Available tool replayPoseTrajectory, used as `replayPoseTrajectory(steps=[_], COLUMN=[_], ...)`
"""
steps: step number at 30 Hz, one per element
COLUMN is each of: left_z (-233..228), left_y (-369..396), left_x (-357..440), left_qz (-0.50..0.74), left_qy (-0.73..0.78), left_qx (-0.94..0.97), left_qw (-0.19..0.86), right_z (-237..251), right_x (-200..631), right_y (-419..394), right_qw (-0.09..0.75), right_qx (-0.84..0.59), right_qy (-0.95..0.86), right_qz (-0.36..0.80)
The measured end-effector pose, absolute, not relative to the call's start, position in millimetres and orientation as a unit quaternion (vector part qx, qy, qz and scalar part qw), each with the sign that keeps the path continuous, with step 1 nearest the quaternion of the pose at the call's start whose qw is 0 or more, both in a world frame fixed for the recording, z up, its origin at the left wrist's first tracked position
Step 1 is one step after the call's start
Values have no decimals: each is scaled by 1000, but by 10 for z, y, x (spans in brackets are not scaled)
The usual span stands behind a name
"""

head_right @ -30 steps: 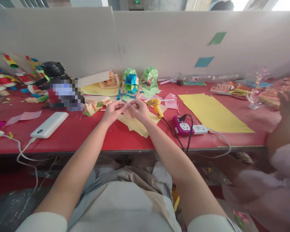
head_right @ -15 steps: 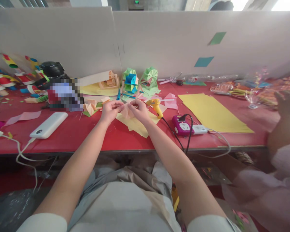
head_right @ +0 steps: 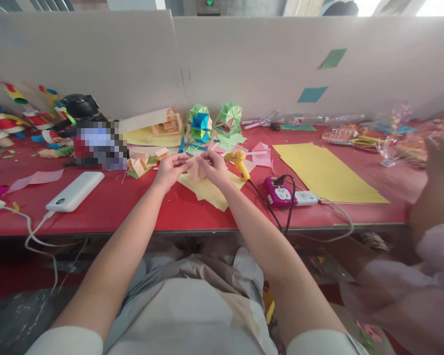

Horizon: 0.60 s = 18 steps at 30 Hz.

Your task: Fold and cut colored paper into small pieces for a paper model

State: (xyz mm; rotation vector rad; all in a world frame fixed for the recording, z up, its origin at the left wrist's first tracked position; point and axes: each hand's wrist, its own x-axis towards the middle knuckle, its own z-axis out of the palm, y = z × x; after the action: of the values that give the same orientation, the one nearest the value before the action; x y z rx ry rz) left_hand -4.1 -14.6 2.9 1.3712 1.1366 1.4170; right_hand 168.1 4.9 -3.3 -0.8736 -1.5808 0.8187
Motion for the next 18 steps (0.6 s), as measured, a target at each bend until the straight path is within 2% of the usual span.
replayPoseTrajectory(steps=[18], left_z=[17], left_y=[-119], left_x=[-65], left_qz=[556], left_qy=[464], left_qx=[561], left_qw=[402], right_z=[-12], right_x=[1680], right_y=[7], right_qw=[508], right_qx=[-367], right_qy=[-688], right_qz=[367])
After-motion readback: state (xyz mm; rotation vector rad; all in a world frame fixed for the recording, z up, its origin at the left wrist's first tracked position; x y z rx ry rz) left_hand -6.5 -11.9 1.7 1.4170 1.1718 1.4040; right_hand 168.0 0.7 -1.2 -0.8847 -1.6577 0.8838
